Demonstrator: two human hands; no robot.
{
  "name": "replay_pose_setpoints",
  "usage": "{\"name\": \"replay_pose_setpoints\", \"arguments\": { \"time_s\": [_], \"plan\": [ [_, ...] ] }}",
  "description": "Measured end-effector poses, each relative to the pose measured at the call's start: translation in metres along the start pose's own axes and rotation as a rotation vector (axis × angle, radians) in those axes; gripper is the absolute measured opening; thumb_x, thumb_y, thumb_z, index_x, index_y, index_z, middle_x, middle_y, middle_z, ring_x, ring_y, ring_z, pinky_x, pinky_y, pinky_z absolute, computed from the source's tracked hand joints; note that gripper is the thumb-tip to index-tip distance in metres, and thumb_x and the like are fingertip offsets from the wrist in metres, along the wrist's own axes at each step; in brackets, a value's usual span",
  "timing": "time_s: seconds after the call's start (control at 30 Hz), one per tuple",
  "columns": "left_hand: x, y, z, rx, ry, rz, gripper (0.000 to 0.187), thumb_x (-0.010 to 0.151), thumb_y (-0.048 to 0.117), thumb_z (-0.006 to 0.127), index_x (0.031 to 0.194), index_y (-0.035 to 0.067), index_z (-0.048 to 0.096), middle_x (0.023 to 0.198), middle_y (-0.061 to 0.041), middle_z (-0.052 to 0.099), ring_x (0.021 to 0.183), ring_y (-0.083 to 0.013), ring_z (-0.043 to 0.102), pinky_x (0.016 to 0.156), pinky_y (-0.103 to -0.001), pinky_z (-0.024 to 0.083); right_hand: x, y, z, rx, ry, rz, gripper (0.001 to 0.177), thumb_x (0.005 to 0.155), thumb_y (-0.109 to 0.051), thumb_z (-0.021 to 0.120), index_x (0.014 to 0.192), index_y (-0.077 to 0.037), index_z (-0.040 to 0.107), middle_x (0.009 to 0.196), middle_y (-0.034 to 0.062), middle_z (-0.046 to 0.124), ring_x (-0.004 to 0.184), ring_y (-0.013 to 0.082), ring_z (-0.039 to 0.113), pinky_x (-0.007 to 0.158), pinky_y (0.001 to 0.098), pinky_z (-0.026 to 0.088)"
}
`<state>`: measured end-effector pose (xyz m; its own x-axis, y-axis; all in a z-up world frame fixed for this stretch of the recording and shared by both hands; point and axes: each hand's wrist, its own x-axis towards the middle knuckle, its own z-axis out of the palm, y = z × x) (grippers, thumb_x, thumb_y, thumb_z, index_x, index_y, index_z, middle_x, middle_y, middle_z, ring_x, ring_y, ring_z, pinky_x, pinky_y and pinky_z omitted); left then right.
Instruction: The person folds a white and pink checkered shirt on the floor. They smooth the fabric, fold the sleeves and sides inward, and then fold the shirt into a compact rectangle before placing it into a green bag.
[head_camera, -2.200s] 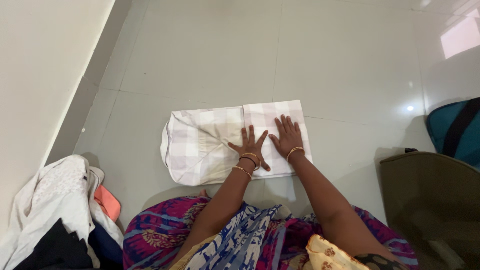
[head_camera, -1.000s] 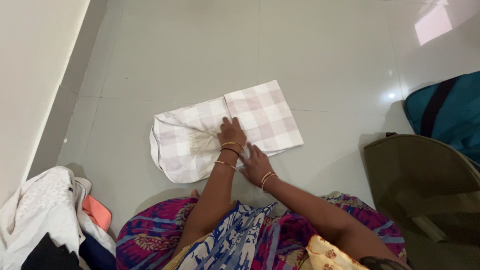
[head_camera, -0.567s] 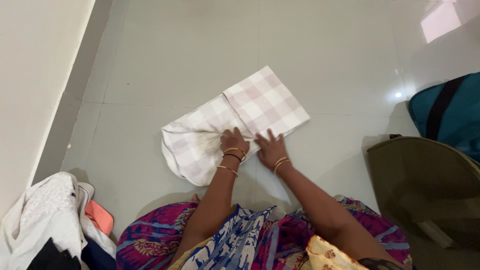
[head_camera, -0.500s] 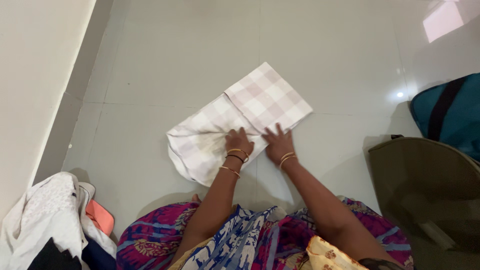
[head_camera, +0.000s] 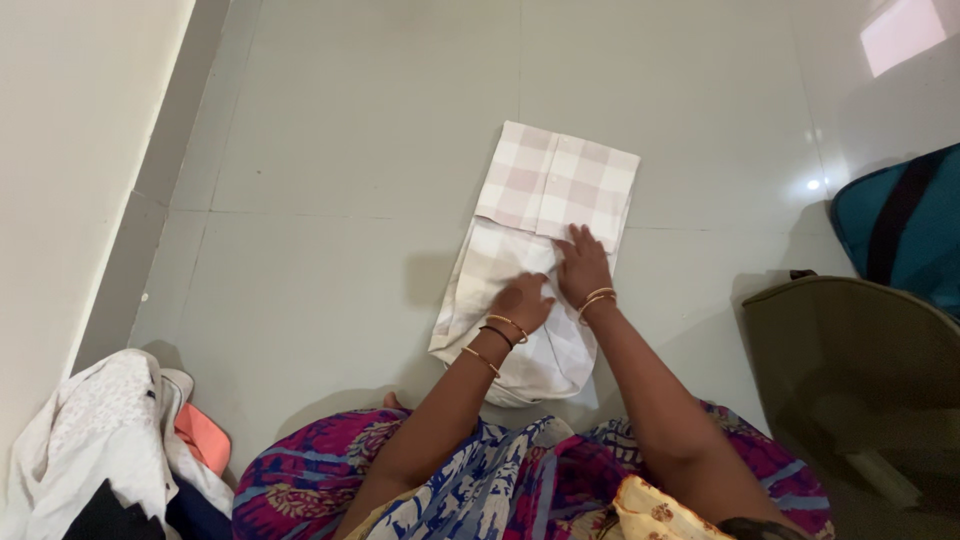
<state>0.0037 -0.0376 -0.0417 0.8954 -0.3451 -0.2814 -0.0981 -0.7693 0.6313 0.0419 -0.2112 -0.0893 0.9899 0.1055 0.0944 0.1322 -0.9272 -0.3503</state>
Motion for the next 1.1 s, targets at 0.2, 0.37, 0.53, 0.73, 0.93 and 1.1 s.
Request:
{"name": "replay_pose_setpoints", "arguments": {
  "time_s": [0.2, 0.37, 0.53, 0.73, 0.93, 1.1],
  "plan": [
    [-0.008, -0.002, -0.023, 0.468, -0.162, -0.414, 0.092, 0.089, 0.04, 0.075, 0.163, 0.026, 0.022, 0.17, -0.023, 0.002, 0.154, -0.0525, 0.005, 0.116, -0.074, 0.023, 0.002, -0.005, -0.003, -0.149, -0.175, 0.117, 0.071, 0.102, -0.047, 0.045, 0.16, -0.012, 0.026, 0.171, 0.0099, 0.015, 0.157, 0.0283, 0.013, 0.124, 0.0588, 0.013],
    [-0.006, -0.006, -0.02, 0.436, -0.236, -0.446, 0.097, 0.09, 0.04, 0.073, 0.166, 0.031, 0.013, 0.171, -0.023, -0.005, 0.154, -0.0533, 0.002, 0.11, -0.079, 0.027, 0.004, 0.015, -0.027, -0.23, -0.258, 0.3, 0.076, 0.104, -0.057, 0.042, 0.163, -0.015, 0.019, 0.17, 0.007, 0.006, 0.156, 0.0279, 0.008, 0.119, 0.0684, 0.013],
    [0.017, -0.046, -0.007, 0.28, -0.129, -0.421, 0.073, 0.095, 0.044, 0.069, 0.155, 0.025, 0.032, 0.156, -0.018, 0.026, 0.143, -0.0443, 0.03, 0.107, -0.066, 0.041, -0.003, 0.047, -0.057, -0.135, -0.267, 0.552, 0.058, 0.094, -0.047, 0.064, 0.144, -0.021, 0.055, 0.154, 0.0077, 0.047, 0.142, 0.0347, 0.042, 0.112, 0.0544, 0.042],
    [0.006, -0.075, -0.043, 0.21, 0.232, -0.567, 0.066, 0.088, 0.048, 0.07, 0.142, 0.017, 0.049, 0.138, -0.013, 0.058, 0.124, -0.0358, 0.059, 0.091, -0.054, 0.056, -0.037, 0.111, -0.052, 0.174, -0.126, 0.482, 0.04, 0.093, -0.039, 0.064, 0.116, -0.009, 0.076, 0.112, 0.0149, 0.075, 0.104, 0.0358, 0.071, 0.095, 0.0426, 0.055],
    [-0.016, -0.067, -0.045, 0.157, 0.204, -0.659, 0.059, 0.087, 0.041, 0.073, 0.132, 0.008, 0.055, 0.123, -0.018, 0.067, 0.112, -0.0366, 0.068, 0.089, -0.046, 0.059, -0.081, 0.082, -0.035, 0.064, -0.447, 0.433, 0.046, 0.086, -0.05, 0.068, 0.109, -0.011, 0.079, 0.111, 0.0137, 0.076, 0.104, 0.0327, 0.072, 0.095, 0.0409, 0.055],
    [-0.02, -0.088, -0.028, 0.02, 0.045, -0.611, 0.049, 0.086, 0.046, 0.075, 0.117, 0.008, 0.074, 0.124, -0.016, 0.072, 0.115, -0.0342, 0.07, 0.096, -0.044, 0.058, -0.102, 0.064, -0.04, -0.011, -0.578, 0.457, 0.053, 0.091, -0.057, 0.063, 0.105, -0.009, 0.081, 0.102, 0.0126, 0.078, 0.099, 0.0312, 0.073, 0.093, 0.0412, 0.056]
  ]
}}
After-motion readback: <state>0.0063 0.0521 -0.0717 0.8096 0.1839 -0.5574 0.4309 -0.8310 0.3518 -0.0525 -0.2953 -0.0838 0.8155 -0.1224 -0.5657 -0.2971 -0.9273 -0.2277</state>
